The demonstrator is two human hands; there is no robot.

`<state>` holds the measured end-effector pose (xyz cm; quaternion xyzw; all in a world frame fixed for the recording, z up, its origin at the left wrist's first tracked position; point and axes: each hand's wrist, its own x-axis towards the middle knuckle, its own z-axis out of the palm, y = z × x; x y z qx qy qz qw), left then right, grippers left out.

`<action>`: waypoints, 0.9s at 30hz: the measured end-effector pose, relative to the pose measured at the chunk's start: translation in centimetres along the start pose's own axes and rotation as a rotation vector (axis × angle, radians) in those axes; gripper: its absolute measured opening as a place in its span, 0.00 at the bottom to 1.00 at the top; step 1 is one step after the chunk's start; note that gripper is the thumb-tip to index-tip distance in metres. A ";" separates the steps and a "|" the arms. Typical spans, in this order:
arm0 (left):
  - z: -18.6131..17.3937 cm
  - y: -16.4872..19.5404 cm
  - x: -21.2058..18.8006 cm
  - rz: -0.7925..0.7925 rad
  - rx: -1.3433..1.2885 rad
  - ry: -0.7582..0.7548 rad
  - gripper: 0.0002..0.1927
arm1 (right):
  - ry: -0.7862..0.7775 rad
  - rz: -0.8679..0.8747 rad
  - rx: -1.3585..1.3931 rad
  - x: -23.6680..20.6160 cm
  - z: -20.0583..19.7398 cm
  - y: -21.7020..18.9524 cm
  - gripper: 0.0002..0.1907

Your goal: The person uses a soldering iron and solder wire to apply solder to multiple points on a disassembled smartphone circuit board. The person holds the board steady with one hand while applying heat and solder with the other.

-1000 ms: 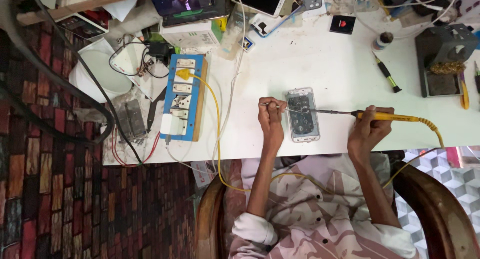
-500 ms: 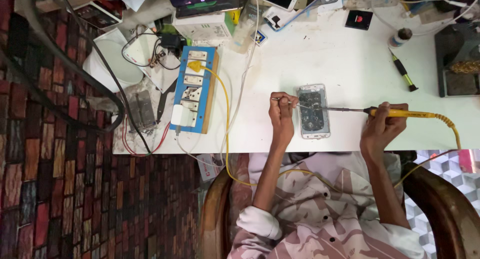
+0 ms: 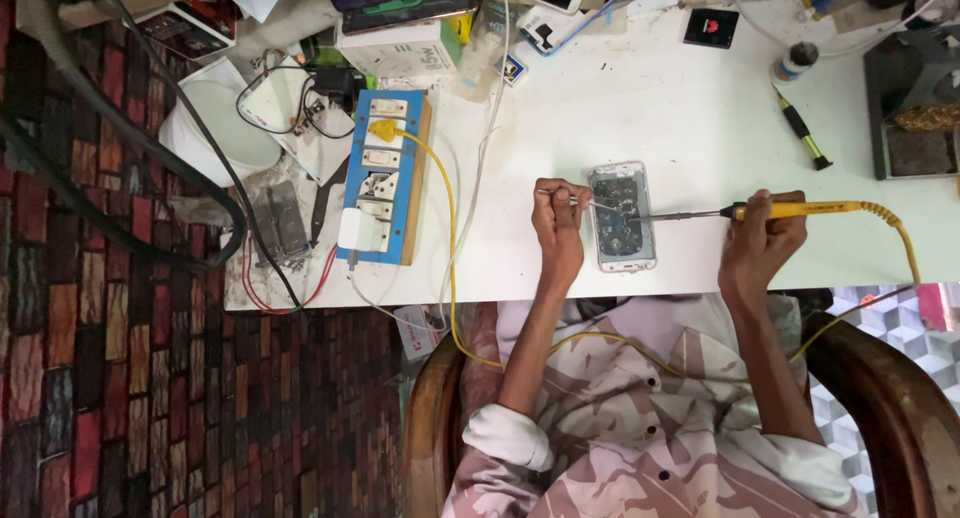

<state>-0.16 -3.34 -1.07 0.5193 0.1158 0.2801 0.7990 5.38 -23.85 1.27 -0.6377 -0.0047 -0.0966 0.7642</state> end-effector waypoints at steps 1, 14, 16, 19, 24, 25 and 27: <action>0.0 0.0 0.0 -0.002 0.031 0.003 0.11 | -0.001 -0.007 -0.002 0.0 -0.1 0.1 0.11; 0.6 1.9 -0.1 0.012 0.084 0.017 0.10 | 0.044 0.019 0.102 0.2 -0.1 0.5 0.09; 0.6 2.0 -0.3 0.014 0.087 0.017 0.11 | 0.053 0.085 0.123 0.1 -0.2 0.4 0.08; 0.8 2.2 -0.3 0.009 0.101 0.042 0.10 | 0.045 0.058 0.073 -0.1 -0.2 0.2 0.08; 1.2 2.6 0.3 0.010 0.055 0.038 0.10 | 0.056 -0.005 0.022 -0.1 0.2 0.0 0.09; 1.2 2.6 0.2 0.015 0.062 0.028 0.10 | 0.056 0.008 0.012 -0.1 0.2 -0.1 0.09; 1.1 2.6 0.1 0.024 0.089 0.023 0.10 | 0.056 0.002 -0.010 -0.2 0.2 -0.1 0.09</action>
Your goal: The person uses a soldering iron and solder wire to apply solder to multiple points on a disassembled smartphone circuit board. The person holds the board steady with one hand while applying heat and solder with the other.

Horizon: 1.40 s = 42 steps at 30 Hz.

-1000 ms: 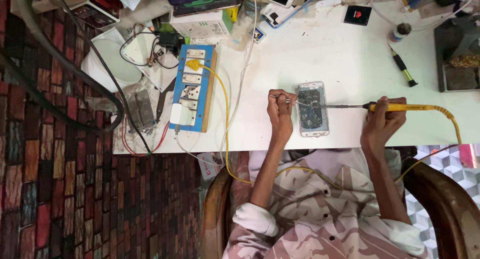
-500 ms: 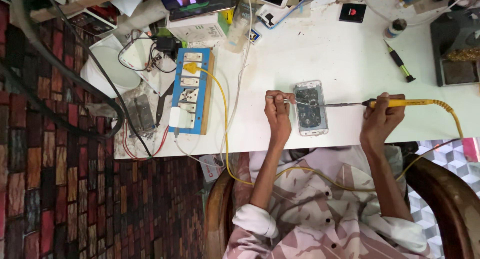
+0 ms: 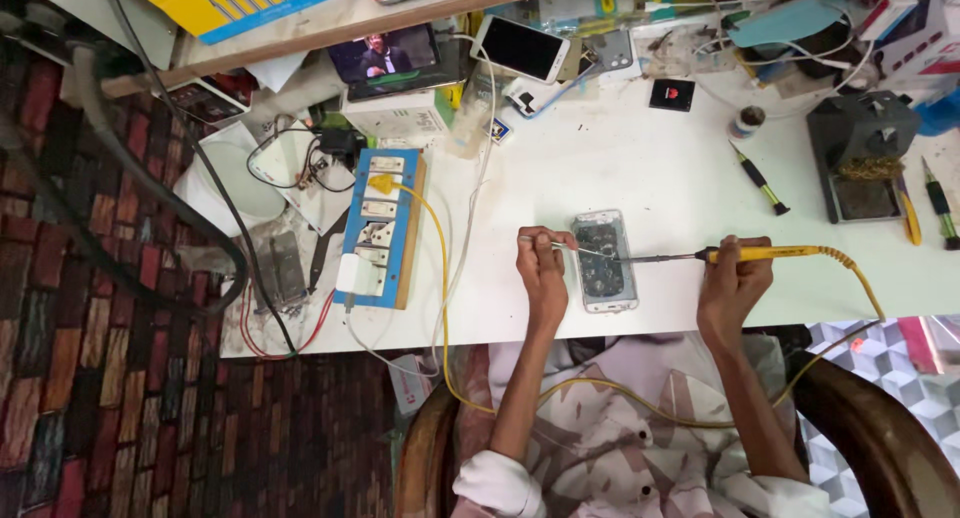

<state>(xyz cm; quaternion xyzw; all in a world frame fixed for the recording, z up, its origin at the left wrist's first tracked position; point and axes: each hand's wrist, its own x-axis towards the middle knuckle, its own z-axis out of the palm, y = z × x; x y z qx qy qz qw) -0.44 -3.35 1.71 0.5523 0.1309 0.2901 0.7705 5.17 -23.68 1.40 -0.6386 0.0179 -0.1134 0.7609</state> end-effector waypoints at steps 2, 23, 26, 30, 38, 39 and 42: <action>-0.1 -0.3 -0.2 0.001 0.035 0.009 0.09 | 0.003 -0.034 -0.029 -0.1 -0.1 -0.1 0.08; -0.8 -0.2 -0.5 -0.063 0.057 -0.060 0.14 | 0.021 -0.028 -0.086 -0.3 -0.1 -0.3 0.09; -0.8 -0.3 -1.0 -0.050 0.107 -0.068 0.14 | 0.015 -0.003 -0.072 -0.3 -0.1 -0.3 0.09; -0.9 -1.1 -0.9 -0.038 -0.049 -0.098 0.12 | 0.009 -0.007 -0.107 -0.5 -0.3 0.0 0.09; -1.3 -2.3 0.2 -0.046 -0.105 -0.093 0.10 | -0.011 -0.038 -0.037 -0.2 -0.5 0.5 0.08; -1.4 -2.3 0.0 -0.044 -0.079 -0.081 0.10 | -0.016 -0.026 -0.025 -0.3 -0.4 0.5 0.08; -1.5 -2.5 -0.2 -0.042 -0.020 -0.060 0.11 | -0.028 -0.011 0.012 -0.4 -0.3 0.3 0.09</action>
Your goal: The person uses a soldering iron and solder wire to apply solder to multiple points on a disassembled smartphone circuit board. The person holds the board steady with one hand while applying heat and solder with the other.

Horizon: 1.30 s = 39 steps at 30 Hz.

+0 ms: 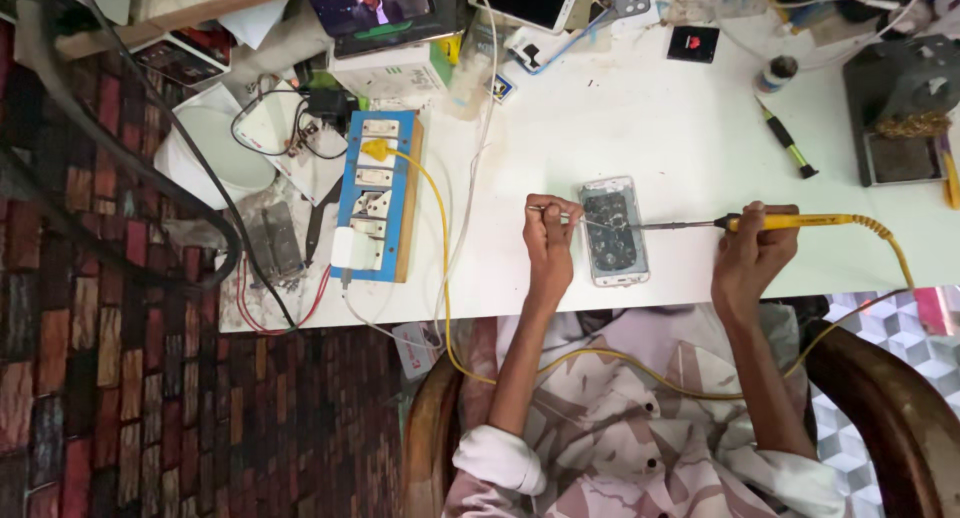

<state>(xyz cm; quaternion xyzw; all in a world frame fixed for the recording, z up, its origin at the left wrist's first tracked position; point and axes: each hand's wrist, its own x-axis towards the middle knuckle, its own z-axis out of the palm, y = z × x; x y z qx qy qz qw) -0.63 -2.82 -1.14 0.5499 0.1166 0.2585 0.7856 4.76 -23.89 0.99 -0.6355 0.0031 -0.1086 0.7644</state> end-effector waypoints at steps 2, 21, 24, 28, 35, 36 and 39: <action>-0.1 -0.1 0.0 -0.026 0.002 0.010 0.11 | -0.012 -0.005 0.001 0.0 0.1 0.0 0.08; 0.1 0.7 -0.3 0.026 -0.011 -0.026 0.15 | -0.002 0.088 0.090 0.3 -0.2 0.7 0.09; 0.1 0.8 -0.3 0.019 -0.032 -0.040 0.15 | -0.012 0.061 0.067 0.4 -0.2 0.6 0.09; 0.0 0.6 -0.3 0.004 -0.062 -0.044 0.14 | -0.034 0.054 0.066 0.5 -0.2 0.6 0.09; 0.1 0.5 -0.3 0.032 -0.079 -0.051 0.14 | -0.032 0.081 0.110 0.5 -0.3 0.8 0.08; 0.1 0.6 -0.4 0.026 -0.044 -0.047 0.14 | -0.044 0.065 0.103 0.5 -0.4 0.8 0.08; 0.1 0.8 -0.5 0.005 0.026 -0.034 0.15 | -0.064 0.046 0.080 0.4 -0.4 0.9 0.09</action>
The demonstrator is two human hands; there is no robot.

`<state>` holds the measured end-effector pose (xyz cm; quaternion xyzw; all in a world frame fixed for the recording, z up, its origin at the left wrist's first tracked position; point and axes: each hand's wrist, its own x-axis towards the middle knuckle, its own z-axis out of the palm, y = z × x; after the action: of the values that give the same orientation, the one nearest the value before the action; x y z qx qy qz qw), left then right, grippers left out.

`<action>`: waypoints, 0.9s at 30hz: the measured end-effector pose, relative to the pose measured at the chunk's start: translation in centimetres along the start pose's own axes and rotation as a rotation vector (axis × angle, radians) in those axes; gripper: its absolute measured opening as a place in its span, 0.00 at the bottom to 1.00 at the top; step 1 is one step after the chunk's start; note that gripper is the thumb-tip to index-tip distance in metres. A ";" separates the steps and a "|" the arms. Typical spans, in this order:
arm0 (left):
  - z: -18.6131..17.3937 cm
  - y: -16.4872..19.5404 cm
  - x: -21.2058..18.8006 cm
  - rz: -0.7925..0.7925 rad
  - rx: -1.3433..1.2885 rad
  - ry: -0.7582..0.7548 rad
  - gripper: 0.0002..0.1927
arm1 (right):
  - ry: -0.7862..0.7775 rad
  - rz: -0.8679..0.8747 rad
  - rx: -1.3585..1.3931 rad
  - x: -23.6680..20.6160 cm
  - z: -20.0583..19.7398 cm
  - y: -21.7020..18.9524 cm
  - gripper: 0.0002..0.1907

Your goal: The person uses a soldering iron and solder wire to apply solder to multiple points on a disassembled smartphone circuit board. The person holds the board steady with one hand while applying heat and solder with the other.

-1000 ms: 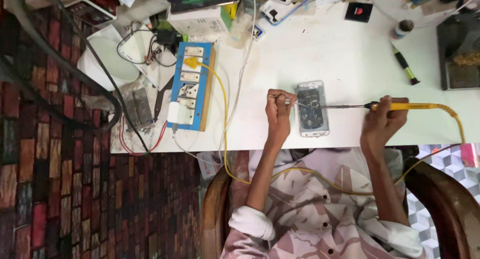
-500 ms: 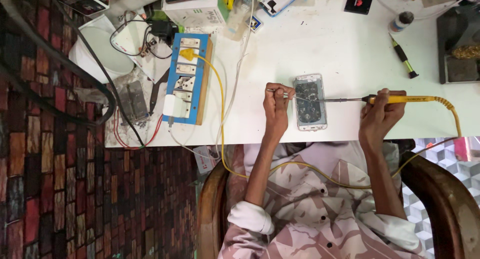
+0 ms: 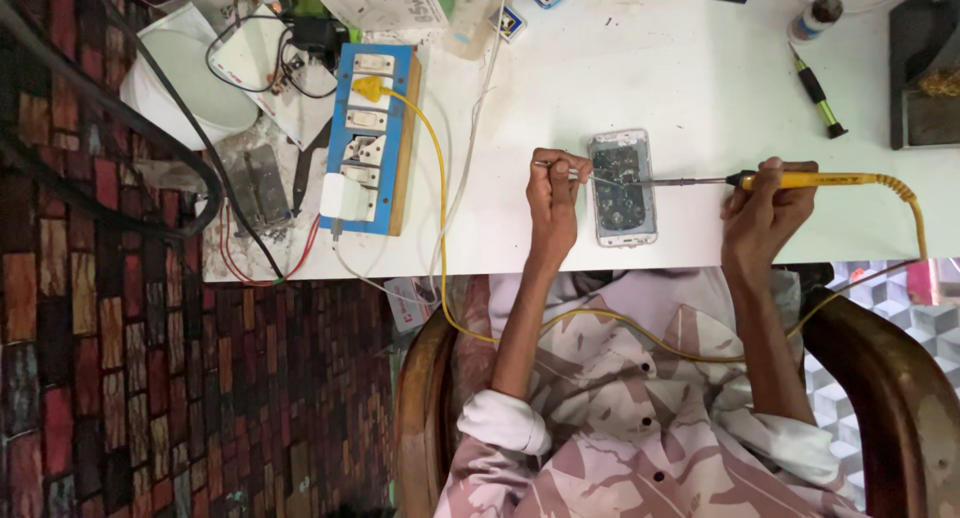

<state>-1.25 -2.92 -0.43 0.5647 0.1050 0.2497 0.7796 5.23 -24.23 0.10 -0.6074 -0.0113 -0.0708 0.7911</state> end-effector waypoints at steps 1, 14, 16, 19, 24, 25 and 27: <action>0.1 0.0 0.1 0.001 -0.002 0.003 0.15 | 0.003 0.007 -0.002 0.1 0.0 0.0 0.09; 0.2 0.6 0.2 0.023 -0.006 0.003 0.15 | -0.023 -0.011 -0.008 0.2 -0.4 0.6 0.06; 0.2 0.5 0.2 0.026 -0.006 0.000 0.14 | -0.019 -0.016 0.038 0.2 -0.6 0.8 0.06; 0.2 0.4 0.3 0.028 -0.018 -0.003 0.14 | -0.014 -0.007 0.054 0.1 -0.6 0.9 0.06; 0.2 0.5 0.4 0.025 -0.031 0.002 0.13 | -0.025 -0.004 -0.033 -0.2 -0.1 0.1 0.07; 0.2 0.5 0.4 0.021 -0.025 0.008 0.14 | -0.037 -0.018 -0.043 -0.3 0.0 0.0 0.07; 0.2 0.5 0.4 0.022 -0.012 0.007 0.14 | -0.042 -0.047 -0.079 -0.6 0.1 -0.3 0.08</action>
<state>-1.00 -2.75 0.16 0.5604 0.1001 0.2608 0.7797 4.64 -24.11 0.34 -0.6390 -0.0394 -0.0770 0.7643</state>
